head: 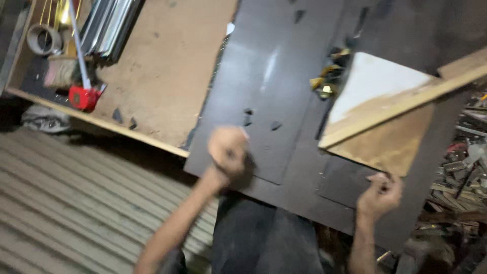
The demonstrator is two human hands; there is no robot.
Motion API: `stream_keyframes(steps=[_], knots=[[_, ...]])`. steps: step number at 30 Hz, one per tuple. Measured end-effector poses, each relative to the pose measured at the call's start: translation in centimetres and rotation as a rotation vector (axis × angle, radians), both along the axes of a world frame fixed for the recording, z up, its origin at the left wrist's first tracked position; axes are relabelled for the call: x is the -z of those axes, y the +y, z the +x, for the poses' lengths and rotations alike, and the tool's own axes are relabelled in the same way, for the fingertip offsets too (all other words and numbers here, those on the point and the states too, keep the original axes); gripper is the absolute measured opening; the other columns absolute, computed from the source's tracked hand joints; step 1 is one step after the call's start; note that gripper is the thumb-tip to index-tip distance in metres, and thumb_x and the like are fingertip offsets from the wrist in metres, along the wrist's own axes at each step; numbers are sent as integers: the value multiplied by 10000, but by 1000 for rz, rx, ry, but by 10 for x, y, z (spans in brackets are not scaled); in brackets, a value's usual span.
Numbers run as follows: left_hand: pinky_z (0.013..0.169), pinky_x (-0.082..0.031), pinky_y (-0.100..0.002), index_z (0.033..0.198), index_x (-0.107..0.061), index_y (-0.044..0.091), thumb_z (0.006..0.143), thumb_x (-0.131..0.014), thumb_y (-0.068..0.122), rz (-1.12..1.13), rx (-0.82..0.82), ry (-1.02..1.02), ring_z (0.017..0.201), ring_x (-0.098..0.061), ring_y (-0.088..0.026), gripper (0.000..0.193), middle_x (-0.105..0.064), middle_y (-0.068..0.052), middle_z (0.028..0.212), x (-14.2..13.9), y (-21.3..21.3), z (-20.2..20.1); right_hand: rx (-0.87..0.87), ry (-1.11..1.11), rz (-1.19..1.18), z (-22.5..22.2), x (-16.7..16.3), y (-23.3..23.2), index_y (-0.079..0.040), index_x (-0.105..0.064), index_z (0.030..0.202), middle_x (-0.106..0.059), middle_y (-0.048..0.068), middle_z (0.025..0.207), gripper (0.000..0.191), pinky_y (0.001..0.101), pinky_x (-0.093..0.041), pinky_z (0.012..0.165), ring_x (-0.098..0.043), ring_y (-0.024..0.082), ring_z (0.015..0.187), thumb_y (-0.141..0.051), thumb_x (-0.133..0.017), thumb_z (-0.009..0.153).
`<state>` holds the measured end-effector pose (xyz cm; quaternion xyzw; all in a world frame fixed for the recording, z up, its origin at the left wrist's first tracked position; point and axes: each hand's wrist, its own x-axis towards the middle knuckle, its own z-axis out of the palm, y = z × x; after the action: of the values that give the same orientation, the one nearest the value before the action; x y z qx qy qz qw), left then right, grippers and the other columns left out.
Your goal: The person assembles decorative frame pieces by hand, aligning gold and silver strips along a wooden jig and securing them with zip ties. The person handles multiple strips, positions them on the jig, and bundles them together.
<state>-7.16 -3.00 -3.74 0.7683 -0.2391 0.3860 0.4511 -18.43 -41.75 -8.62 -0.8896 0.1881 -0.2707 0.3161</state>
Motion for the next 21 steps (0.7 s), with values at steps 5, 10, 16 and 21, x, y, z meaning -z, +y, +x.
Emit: stream_keyframes(steps=[5, 10, 16, 21], knots=[[961, -503, -508, 1374, -621, -25, 1002, -752, 254, 301, -589, 411, 1130, -636, -395, 483, -675, -230, 1229, -40, 173, 136, -14, -121, 219, -1, 6, -7, 86, -559, 1332, -652, 124, 1111, 241, 300, -567, 857, -646, 146, 904, -113, -555, 1196], [1071, -327, -649, 1469, -456, -57, 774, -906, 612, 765, -729, 571, 1274, -526, -450, 1064, -575, -272, 1352, -47, 293, 251, 127, 11, 110, -2, 10, -6, 75, -605, 1283, -664, 91, 1015, 216, 264, -531, 785, -648, 129, 878, -121, -600, 1191], [972, -487, -526, 1427, -525, -39, 664, -909, 613, 733, -843, 1029, 1150, -641, -442, 1075, -650, -273, 1286, -27, 310, 284, 150, 11, 15, 2, 9, -6, 80, -580, 1219, -643, 96, 1035, 197, 260, -466, 768, -559, 119, 869, -89, -672, 1179], [827, -567, -432, 1180, -766, 39, 734, -811, 517, 307, -346, 1259, 948, -754, -312, 656, -771, -174, 1023, -35, 245, 249, 169, 37, 19, 6, 2, -2, 72, -569, 1242, -631, 86, 1018, 197, 259, -463, 777, -546, 122, 858, -80, -679, 1180]])
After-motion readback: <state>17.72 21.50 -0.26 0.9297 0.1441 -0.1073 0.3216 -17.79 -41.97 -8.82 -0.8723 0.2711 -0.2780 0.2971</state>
